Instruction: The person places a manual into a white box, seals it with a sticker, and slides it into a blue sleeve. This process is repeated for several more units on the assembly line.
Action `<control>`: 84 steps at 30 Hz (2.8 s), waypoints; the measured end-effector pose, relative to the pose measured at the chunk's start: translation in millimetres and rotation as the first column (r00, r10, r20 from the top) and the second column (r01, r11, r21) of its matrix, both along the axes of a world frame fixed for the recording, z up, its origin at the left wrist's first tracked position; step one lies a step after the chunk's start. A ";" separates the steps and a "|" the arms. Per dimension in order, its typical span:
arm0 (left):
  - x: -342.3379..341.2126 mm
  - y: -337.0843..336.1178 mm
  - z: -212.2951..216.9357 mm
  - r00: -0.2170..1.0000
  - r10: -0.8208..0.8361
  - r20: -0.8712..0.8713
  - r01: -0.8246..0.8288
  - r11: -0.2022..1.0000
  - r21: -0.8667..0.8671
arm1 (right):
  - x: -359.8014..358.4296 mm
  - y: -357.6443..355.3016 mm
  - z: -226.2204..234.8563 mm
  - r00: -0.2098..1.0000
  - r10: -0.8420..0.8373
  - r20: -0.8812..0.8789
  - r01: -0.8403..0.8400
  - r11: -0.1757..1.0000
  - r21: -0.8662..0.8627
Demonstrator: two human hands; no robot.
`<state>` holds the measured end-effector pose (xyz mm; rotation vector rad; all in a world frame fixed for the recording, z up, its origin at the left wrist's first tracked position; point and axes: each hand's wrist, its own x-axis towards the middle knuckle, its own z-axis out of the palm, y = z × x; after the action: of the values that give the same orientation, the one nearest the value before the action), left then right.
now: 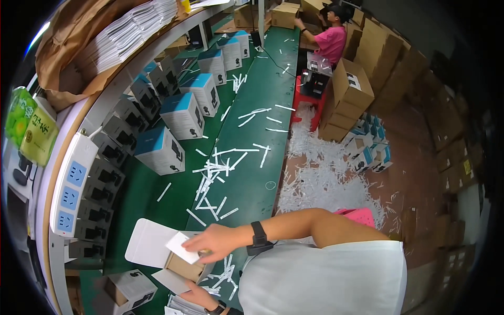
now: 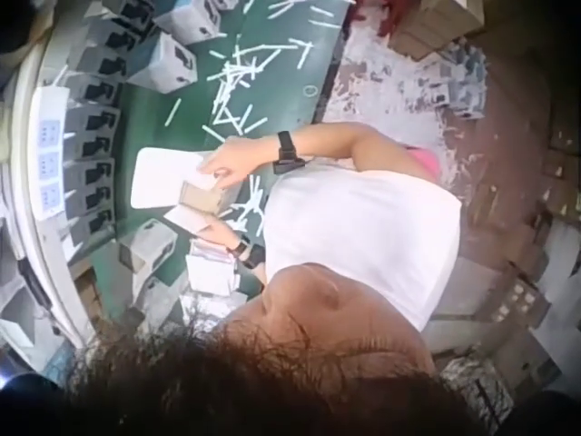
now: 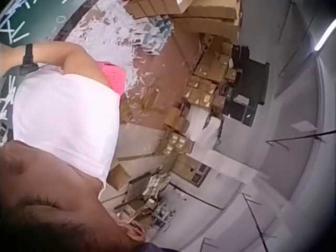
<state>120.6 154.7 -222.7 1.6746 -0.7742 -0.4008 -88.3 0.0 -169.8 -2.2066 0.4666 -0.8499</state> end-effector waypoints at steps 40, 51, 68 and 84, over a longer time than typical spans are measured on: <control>-47.0 -15.5 42.0 0.539 -0.439 0.719 0.248 0.898 0.363 | 134.2 6.0 20.0 0.933 -0.040 -0.357 -0.042 0.975 -0.219; -47.1 -9.8 59.8 0.404 -0.467 0.786 0.209 0.884 0.418 | 92.3 -71.9 104.9 0.750 -0.299 0.590 0.012 0.898 0.441; -18.9 2.6 33.7 0.894 -0.381 -0.235 0.345 0.921 -0.179 | 62.9 -32.6 73.8 0.882 0.395 -0.256 -0.437 0.890 -0.134; -5.6 31.3 22.1 0.860 -0.456 -0.231 0.437 0.890 -0.129 | 70.4 -16.5 69.3 0.703 0.708 -0.068 -0.701 0.705 0.107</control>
<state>115.0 186.0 -200.6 1.3299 -0.9697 -0.8878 -17.9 -16.5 -100.4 -2.1040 -0.3157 -0.2828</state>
